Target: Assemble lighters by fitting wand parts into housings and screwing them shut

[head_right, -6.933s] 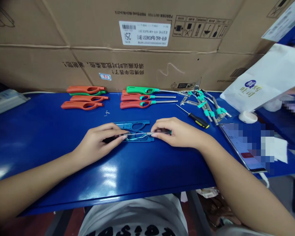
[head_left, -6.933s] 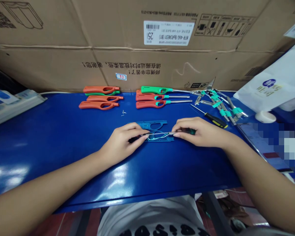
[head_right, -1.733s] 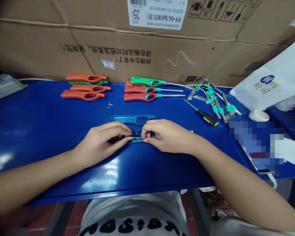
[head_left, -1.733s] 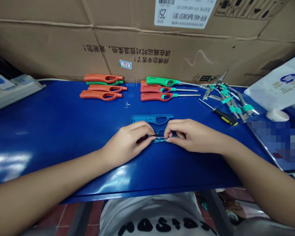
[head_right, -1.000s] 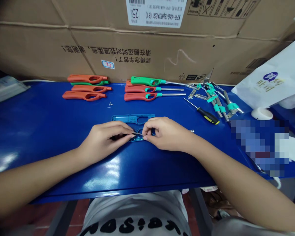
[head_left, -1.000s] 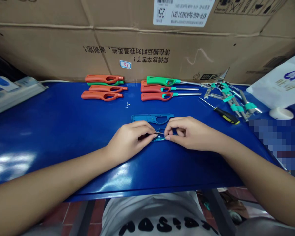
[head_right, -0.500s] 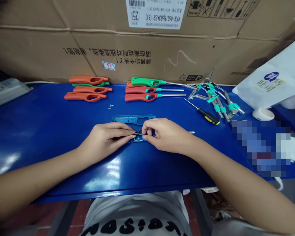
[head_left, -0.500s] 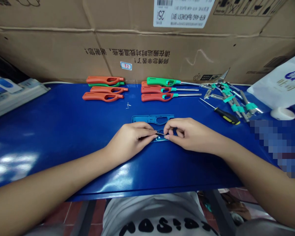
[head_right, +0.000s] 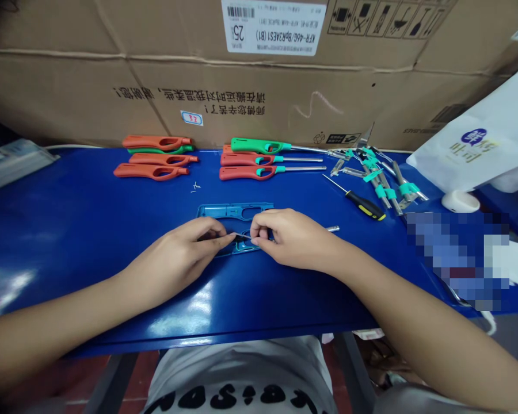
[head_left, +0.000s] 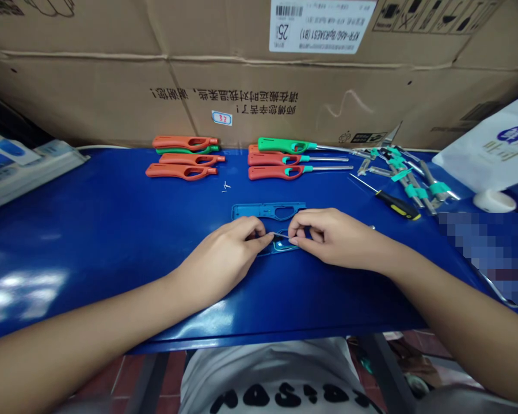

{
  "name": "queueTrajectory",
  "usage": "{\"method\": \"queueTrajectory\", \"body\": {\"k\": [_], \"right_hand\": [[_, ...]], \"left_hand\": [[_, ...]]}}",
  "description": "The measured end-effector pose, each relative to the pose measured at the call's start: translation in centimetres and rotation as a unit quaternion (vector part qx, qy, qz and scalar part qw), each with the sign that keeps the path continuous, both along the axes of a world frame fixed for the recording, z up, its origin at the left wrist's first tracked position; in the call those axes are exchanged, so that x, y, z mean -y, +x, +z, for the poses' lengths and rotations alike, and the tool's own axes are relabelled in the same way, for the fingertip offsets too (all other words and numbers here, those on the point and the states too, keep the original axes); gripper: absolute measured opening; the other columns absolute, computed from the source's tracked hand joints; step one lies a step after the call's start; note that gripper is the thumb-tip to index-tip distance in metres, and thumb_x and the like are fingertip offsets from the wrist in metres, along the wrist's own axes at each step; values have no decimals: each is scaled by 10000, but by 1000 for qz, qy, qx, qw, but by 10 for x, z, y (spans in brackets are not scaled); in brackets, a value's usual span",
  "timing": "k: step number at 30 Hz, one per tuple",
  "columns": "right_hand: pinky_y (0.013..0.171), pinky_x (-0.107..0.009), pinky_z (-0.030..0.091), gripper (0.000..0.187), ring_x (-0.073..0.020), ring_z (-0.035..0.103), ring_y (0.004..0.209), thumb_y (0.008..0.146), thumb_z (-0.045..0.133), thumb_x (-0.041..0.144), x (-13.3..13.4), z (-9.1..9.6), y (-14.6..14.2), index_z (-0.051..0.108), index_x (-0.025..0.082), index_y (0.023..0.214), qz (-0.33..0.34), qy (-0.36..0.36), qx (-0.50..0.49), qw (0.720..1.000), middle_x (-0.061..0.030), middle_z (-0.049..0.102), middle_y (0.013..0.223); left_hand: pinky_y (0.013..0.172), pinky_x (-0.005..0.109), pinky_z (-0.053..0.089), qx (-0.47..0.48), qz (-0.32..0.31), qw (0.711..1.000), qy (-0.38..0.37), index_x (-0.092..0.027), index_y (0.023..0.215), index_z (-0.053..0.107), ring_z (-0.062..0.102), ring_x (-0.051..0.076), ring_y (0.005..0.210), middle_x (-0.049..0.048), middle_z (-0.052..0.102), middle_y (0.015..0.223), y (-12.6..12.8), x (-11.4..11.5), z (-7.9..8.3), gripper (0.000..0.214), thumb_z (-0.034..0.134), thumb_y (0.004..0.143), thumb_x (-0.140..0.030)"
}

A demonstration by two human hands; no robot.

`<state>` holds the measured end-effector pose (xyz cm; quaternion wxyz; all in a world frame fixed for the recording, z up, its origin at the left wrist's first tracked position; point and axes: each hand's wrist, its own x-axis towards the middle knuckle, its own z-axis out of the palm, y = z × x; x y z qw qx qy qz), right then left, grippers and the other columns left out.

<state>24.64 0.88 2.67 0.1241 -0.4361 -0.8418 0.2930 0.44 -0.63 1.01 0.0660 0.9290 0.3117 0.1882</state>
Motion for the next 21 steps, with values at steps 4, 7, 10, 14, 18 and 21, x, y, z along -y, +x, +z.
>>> {"method": "queueTrajectory", "body": {"k": [4, 7, 10, 14, 18, 21], "right_hand": [[637, -251, 365, 85, -95, 508, 616, 903, 607, 203, 1, 1, -1, 691, 192, 903, -4, 1, 6, 1000, 17, 651, 788], [637, -254, 364, 81, -110, 524, 648, 902, 616, 225, 1, 2, -1, 693, 198, 909, -8, -2, 8, 1000, 11, 648, 778], [638, -254, 363, 88, -115, 526, 658, 906, 609, 233, 1, 2, 0, 689, 197, 913, -9, -7, 9, 1000, 8, 644, 777], [632, -254, 354, 89, -120, 528, 667, 903, 607, 225, 1, 1, 0, 691, 198, 920, -8, -7, 7, 1000, 7, 640, 771], [631, -255, 345, 89, -119, 525, 666, 899, 614, 222, 0, 0, 1, 691, 199, 937, -7, 0, 13, 1000, 12, 633, 763], [629, -251, 343, 98, -111, 519, 655, 903, 611, 223, 1, 1, 1, 688, 199, 957, -7, 1, 17, 1000, 19, 626, 768]], "left_hand": [[715, 254, 546, 91, -18, 995, -41, -123, 1034, 767, 651, 149, 801, 76, 665, 941, -2, -7, -7, 243, 530, 1015, -171], [732, 240, 557, 134, -14, 989, -62, -135, 991, 780, 678, 138, 794, 59, 696, 925, -4, -10, -10, 185, 597, 981, -157], [741, 243, 571, 130, -16, 990, -54, -141, 976, 783, 695, 145, 806, 63, 714, 927, -4, -10, -9, 192, 593, 983, -168], [766, 275, 589, 77, -21, 997, -5, -131, 997, 765, 695, 169, 859, 90, 719, 979, -2, -7, -7, 263, 514, 1028, -201], [763, 312, 593, 0, -4, 999, 34, -108, 1082, 738, 684, 199, 884, 117, 709, 1030, 0, 0, -4, 296, 464, 1047, -211], [762, 342, 591, -48, 4, 998, 50, -90, 1119, 716, 673, 219, 882, 126, 702, 1039, 2, 5, 0, 287, 459, 1042, -192]]}}
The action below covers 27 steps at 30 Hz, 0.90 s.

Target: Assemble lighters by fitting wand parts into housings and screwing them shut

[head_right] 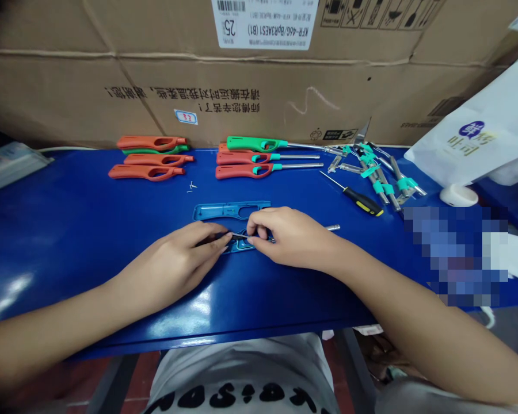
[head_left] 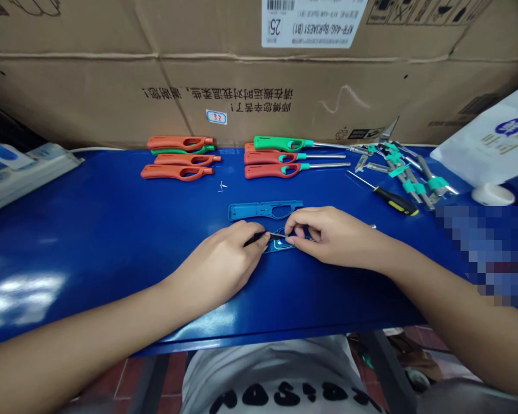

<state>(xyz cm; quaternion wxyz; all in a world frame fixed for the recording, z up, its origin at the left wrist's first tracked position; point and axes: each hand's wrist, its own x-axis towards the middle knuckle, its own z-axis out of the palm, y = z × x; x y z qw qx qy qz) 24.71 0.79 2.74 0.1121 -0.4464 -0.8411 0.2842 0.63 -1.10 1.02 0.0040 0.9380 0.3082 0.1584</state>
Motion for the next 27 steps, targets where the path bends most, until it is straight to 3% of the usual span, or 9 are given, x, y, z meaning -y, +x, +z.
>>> {"method": "queueTrajectory", "body": {"k": [9, 13, 18, 22, 27], "right_hand": [[640, -245, 358, 99, -101, 496, 632, 908, 603, 201, -1, 0, 1, 697, 186, 934, 14, 4, -17, 1000, 13, 629, 764], [614, -239, 366, 106, -86, 453, 596, 898, 599, 186, -3, 3, 7, 696, 186, 942, 33, -40, -39, 998, 12, 650, 816], [596, -242, 388, 90, -76, 463, 582, 873, 683, 257, -3, 11, 15, 711, 200, 937, 73, -81, -21, 994, 3, 619, 903], [609, -247, 399, 182, -76, 496, 618, 931, 651, 372, -2, 14, 17, 739, 213, 914, 103, -89, -10, 991, -17, 613, 987], [588, -247, 368, 79, -93, 487, 631, 913, 624, 231, -2, 12, 13, 688, 203, 949, 73, -61, 7, 995, -4, 631, 923]], "left_hand": [[703, 384, 530, -80, -2, 993, 92, -63, 1161, 690, 642, 262, 868, 123, 690, 982, 1, 8, 3, 273, 498, 1021, -198], [742, 381, 523, -55, -5, 997, 56, -85, 1191, 688, 636, 253, 894, 116, 690, 999, -2, 4, -1, 284, 495, 1026, -212], [759, 386, 520, -42, -5, 999, 3, -162, 1399, 577, 618, 261, 938, 120, 660, 1062, -6, 2, -1, 396, 481, 1016, -188], [865, 413, 526, -5, -17, 998, -68, -203, 1339, 614, 611, 260, 1040, 128, 615, 1181, -5, 2, -2, 372, 451, 1011, -141], [911, 430, 520, 40, -30, 994, -101, -233, 1281, 658, 608, 263, 1120, 125, 584, 1269, -5, -1, -5, 358, 452, 1007, -129]]}}
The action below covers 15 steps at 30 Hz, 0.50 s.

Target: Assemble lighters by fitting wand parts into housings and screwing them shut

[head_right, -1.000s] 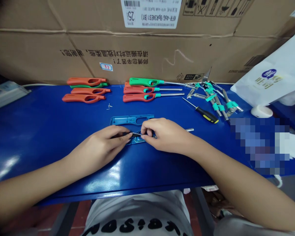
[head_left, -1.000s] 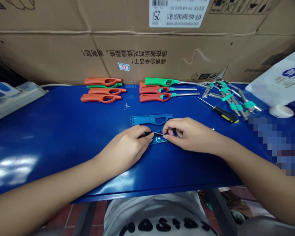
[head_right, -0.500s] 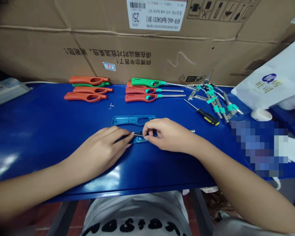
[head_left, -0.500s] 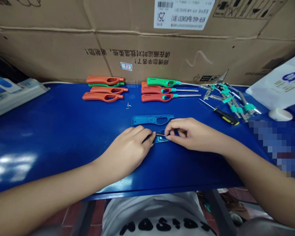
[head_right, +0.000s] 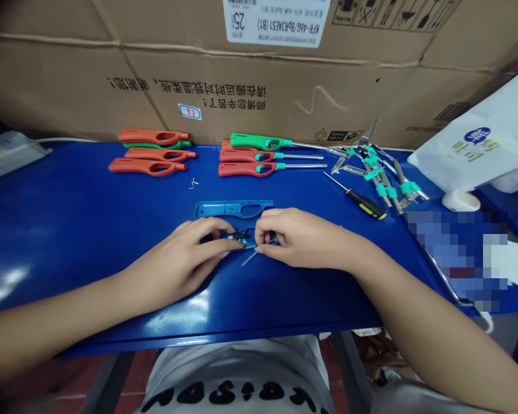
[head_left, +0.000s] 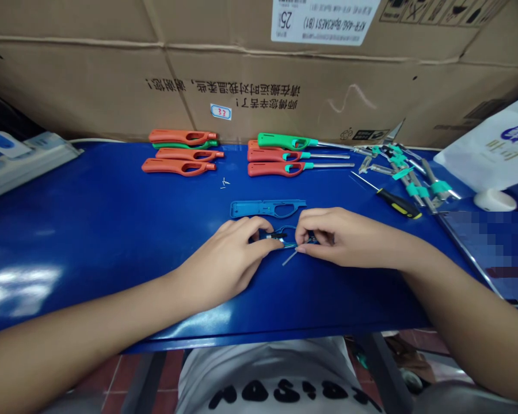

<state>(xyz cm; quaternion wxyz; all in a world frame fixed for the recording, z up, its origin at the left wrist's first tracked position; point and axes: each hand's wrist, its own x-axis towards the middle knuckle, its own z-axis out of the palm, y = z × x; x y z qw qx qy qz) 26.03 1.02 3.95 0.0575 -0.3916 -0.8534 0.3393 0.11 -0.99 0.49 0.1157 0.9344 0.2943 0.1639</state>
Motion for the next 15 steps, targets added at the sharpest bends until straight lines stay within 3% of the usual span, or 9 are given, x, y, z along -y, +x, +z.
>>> {"method": "queueTrajectory", "body": {"k": [10, 15], "right_hand": [[600, -248, 358, 114, -99, 479, 625, 861, 591, 132, 2, -1, -1, 667, 201, 911, -3, 34, -4, 999, -3, 639, 884], [587, -235, 361, 146, -93, 484, 626, 861, 604, 129, 0, -3, -1, 672, 200, 969, -10, 34, -7, 999, -6, 641, 909]], "left_hand": [[911, 424, 542, -13, -8, 999, 36, -276, 1249, 717, 624, 259, 1131, 111, 643, 1265, -1, 0, 1, 367, 463, 1012, -159], [854, 419, 575, -18, -17, 995, 95, -201, 1239, 711, 666, 257, 1041, 84, 713, 1269, -3, -1, -2, 331, 475, 1011, -159]]}}
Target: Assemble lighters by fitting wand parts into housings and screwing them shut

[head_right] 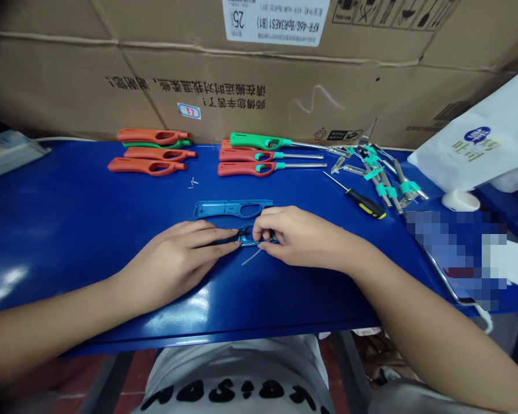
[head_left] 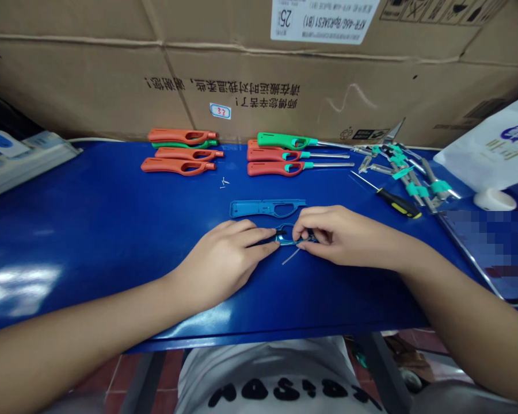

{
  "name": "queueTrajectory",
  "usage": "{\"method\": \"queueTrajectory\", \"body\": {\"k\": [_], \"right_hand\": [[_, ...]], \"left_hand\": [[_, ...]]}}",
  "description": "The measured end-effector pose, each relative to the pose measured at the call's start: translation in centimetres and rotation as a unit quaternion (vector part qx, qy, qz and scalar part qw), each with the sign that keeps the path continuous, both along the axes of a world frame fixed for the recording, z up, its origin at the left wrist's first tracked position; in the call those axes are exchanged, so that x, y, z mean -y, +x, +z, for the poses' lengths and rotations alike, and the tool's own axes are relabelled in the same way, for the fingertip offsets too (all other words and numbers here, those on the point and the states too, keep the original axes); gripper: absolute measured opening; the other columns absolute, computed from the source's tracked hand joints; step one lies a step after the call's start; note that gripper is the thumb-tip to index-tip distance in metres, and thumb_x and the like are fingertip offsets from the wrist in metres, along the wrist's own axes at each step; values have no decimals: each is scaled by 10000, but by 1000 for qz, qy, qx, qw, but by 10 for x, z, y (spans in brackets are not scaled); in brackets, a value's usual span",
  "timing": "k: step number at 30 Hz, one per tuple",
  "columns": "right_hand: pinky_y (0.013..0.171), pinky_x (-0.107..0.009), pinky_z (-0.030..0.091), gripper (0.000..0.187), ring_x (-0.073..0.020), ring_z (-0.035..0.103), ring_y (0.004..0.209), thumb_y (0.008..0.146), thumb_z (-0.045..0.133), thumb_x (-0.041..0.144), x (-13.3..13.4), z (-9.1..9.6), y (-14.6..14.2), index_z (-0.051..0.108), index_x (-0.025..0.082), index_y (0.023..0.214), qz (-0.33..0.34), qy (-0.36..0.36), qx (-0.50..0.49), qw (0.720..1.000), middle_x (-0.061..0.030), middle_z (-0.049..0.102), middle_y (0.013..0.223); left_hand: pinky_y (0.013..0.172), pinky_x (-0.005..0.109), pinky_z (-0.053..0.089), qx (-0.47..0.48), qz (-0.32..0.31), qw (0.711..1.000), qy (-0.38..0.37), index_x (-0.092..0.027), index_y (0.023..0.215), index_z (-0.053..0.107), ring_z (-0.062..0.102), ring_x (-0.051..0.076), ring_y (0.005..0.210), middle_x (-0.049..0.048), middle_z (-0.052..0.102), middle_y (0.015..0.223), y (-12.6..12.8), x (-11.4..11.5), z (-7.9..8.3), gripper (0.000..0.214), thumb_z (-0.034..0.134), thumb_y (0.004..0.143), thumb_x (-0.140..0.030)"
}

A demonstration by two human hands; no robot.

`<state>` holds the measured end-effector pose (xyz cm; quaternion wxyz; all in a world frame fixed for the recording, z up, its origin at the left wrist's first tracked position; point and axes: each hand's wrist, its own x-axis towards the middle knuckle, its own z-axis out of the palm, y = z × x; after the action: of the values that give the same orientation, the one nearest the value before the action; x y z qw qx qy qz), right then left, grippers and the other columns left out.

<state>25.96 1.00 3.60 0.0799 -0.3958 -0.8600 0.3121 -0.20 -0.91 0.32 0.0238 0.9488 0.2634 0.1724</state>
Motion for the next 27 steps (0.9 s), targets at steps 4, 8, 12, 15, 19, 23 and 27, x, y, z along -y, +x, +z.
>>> {"method": "queueTrajectory", "body": {"k": [4, 8, 12, 15, 19, 23, 27], "right_hand": [[602, -235, 373, 117, -95, 483, 629, 882, 597, 143, 0, -2, -3, 683, 190, 946, -6, 23, -13, 1000, -7, 644, 884], [636, -253, 377, 132, -103, 484, 619, 905, 571, 150, 0, -10, -10, 696, 175, 940, -32, 80, -22, 996, -10, 642, 812], [632, -253, 376, 98, -112, 526, 637, 903, 614, 183, -1, -17, -14, 711, 170, 891, -56, 98, -9, 994, -12, 645, 763], [630, -253, 379, 87, -122, 566, 666, 910, 641, 213, -1, -18, -15, 722, 181, 900, -71, 99, 0, 993, -13, 672, 770], [655, -262, 396, 99, -142, 623, 747, 942, 623, 224, -1, -21, -12, 717, 193, 936, -51, 133, 18, 990, -23, 713, 872], [687, -275, 409, 146, -170, 662, 856, 994, 543, 221, -2, -25, -9, 685, 189, 976, -1, 172, 47, 984, -41, 717, 970], [625, -278, 380, 190, -169, 673, 842, 1020, 495, 237, -3, -28, -8, 670, 189, 965, 24, 209, 66, 975, -38, 708, 950]], "left_hand": [[862, 402, 587, 4, -1, 1000, 28, -190, 1231, 709, 675, 246, 1055, 55, 738, 1251, 0, 1, 1, 307, 478, 1030, -190], [936, 415, 593, 1, 8, 999, 40, -190, 1231, 712, 666, 259, 1153, 34, 740, 1255, 0, 2, 1, 301, 493, 1024, -181], [989, 369, 594, 13, -11, 999, 35, -140, 1211, 715, 714, 216, 1111, 58, 736, 1260, 0, 3, 0, 338, 422, 1042, -145], [1006, 363, 592, 26, -21, 999, 33, -129, 1217, 704, 722, 210, 1119, 73, 737, 1255, 0, 3, -2, 334, 418, 1048, -152], [999, 368, 599, 38, -32, 998, 30, -120, 1200, 705, 728, 216, 1118, 99, 736, 1251, 1, 2, -3, 313, 434, 1051, -173], [1002, 352, 600, 60, -39, 997, 21, -101, 1182, 714, 732, 215, 1113, 109, 745, 1229, 2, 0, -4, 297, 463, 1047, -184], [1013, 338, 596, 69, -48, 996, 13, -85, 1181, 716, 732, 214, 1115, 112, 748, 1221, 3, 0, -5, 295, 477, 1043, -188]]}}
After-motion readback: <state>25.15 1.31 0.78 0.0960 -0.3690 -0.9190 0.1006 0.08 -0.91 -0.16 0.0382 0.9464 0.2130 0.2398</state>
